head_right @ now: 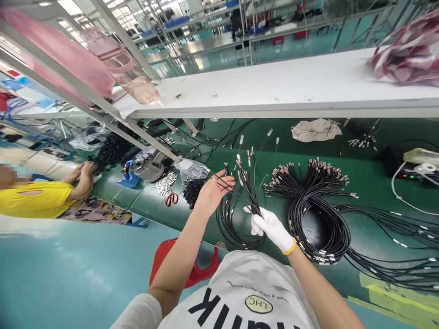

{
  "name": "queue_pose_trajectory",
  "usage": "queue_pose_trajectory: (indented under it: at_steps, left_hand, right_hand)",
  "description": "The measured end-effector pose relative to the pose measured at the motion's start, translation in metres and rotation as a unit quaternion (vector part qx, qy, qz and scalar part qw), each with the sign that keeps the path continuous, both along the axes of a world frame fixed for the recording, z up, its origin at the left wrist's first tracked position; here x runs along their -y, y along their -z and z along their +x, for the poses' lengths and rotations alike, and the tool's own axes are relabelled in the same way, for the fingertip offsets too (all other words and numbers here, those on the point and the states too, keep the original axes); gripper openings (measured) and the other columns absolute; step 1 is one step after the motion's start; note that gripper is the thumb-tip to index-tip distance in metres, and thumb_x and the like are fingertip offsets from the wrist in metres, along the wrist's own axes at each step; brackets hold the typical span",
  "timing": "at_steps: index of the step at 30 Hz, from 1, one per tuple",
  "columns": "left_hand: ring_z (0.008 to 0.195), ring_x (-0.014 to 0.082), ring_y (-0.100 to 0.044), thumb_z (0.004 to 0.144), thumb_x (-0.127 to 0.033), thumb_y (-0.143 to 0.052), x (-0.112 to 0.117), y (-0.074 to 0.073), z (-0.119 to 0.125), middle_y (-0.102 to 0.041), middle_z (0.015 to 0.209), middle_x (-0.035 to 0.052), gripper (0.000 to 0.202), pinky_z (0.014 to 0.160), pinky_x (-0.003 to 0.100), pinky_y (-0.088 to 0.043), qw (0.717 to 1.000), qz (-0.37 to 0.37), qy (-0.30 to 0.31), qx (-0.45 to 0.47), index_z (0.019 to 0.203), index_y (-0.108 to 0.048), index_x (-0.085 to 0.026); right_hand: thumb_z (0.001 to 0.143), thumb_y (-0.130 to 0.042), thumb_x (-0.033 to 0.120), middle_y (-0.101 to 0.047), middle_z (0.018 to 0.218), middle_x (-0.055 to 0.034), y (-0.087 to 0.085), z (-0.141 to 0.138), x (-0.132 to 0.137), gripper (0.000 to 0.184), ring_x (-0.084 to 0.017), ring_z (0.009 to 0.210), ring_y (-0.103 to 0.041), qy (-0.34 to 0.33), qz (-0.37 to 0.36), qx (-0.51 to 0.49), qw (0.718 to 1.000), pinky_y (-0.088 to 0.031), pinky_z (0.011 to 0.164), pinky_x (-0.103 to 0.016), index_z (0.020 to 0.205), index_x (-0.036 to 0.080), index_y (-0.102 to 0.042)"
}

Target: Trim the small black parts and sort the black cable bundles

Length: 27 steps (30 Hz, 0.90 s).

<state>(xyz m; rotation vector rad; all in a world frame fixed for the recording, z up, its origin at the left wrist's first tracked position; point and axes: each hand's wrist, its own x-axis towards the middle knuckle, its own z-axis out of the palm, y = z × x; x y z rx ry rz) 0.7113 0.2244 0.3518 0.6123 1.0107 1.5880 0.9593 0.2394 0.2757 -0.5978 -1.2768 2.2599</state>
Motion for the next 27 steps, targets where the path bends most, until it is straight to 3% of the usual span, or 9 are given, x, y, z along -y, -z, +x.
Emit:
queue_pose_trajectory:
  at_steps: [4,7,11,17,22,24,27]
  left_hand:
    - [0.1,0.0228,-0.072,0.097,-0.057,-0.056,-0.017,-0.014,-0.01,-0.074,0.112,0.0143,0.049,0.093,0.038,-0.055,0.986,-0.008,-0.091,0.137,0.119,-0.065,-0.015]
    - [0.079,0.0164,-0.07,0.101,-0.05,-0.052,-0.028,-0.016,-0.01,-0.074,0.09,0.0084,0.039,0.08,0.032,-0.056,0.972,-0.009,-0.151,0.181,0.105,-0.068,-0.015]
    - [0.067,0.0113,-0.065,0.1,-0.037,-0.057,-0.037,-0.022,-0.003,-0.068,0.074,0.004,0.029,0.071,0.025,-0.053,0.966,-0.005,-0.155,0.205,0.087,-0.068,-0.014]
    - [0.078,0.0181,-0.071,0.09,-0.048,-0.07,-0.023,-0.024,0.032,-0.073,0.083,0.009,0.037,0.074,0.03,-0.055,0.997,0.007,-0.044,0.069,0.094,-0.076,-0.012]
    - [0.082,0.0183,-0.068,0.088,-0.048,-0.072,-0.009,-0.015,0.054,-0.075,0.088,0.0121,0.037,0.073,0.029,-0.05,0.993,-0.028,0.066,-0.096,0.091,-0.078,-0.011]
    - [0.084,0.018,-0.068,0.085,-0.042,-0.077,-0.01,-0.018,0.05,-0.075,0.092,0.0101,0.034,0.077,0.029,-0.05,0.99,-0.015,0.051,-0.133,0.103,-0.076,-0.013]
    - [0.09,0.0176,-0.067,0.083,-0.037,-0.08,-0.017,-0.032,0.036,-0.072,0.098,0.0069,0.039,0.084,0.031,-0.05,0.994,0.033,-0.023,-0.098,0.116,-0.069,-0.019]
  right_hand:
    - [0.102,-0.056,0.043,-0.048,0.062,0.0048,0.002,0.01,0.009,0.054,-0.015,0.062,-0.05,-0.003,0.012,0.015,1.0,-0.048,0.074,-0.037,0.146,0.013,-0.05]
    - [0.102,-0.055,0.044,-0.047,0.06,0.005,0.004,0.012,0.015,0.053,-0.015,0.062,-0.048,0.006,0.008,0.018,1.0,-0.049,0.075,-0.039,0.145,0.013,-0.053]
    - [0.101,-0.056,0.044,-0.046,0.06,0.0049,0.007,0.012,0.018,0.053,-0.016,0.061,-0.047,0.018,0.0,0.018,1.0,-0.048,0.073,-0.039,0.143,0.012,-0.054]
    - [0.101,-0.055,0.045,-0.048,0.062,0.0043,0.009,0.011,0.016,0.055,-0.017,0.063,-0.052,0.033,-0.005,0.022,0.999,-0.049,0.076,-0.041,0.146,0.013,-0.051]
    - [0.101,-0.056,0.047,-0.05,0.061,0.0035,0.008,0.016,0.014,0.055,-0.019,0.067,-0.055,0.046,0.01,0.048,0.998,-0.048,0.073,-0.038,0.145,0.014,-0.051]
    - [0.099,-0.057,0.048,-0.051,0.062,0.0033,0.009,0.018,0.014,0.056,-0.019,0.066,-0.055,0.044,0.014,0.058,0.997,-0.049,0.073,-0.039,0.143,0.015,-0.053]
    - [0.098,-0.059,0.049,-0.051,0.063,0.0036,0.01,0.019,0.014,0.053,-0.018,0.063,-0.052,0.036,0.015,0.054,0.998,-0.051,0.074,-0.04,0.14,0.016,-0.056]
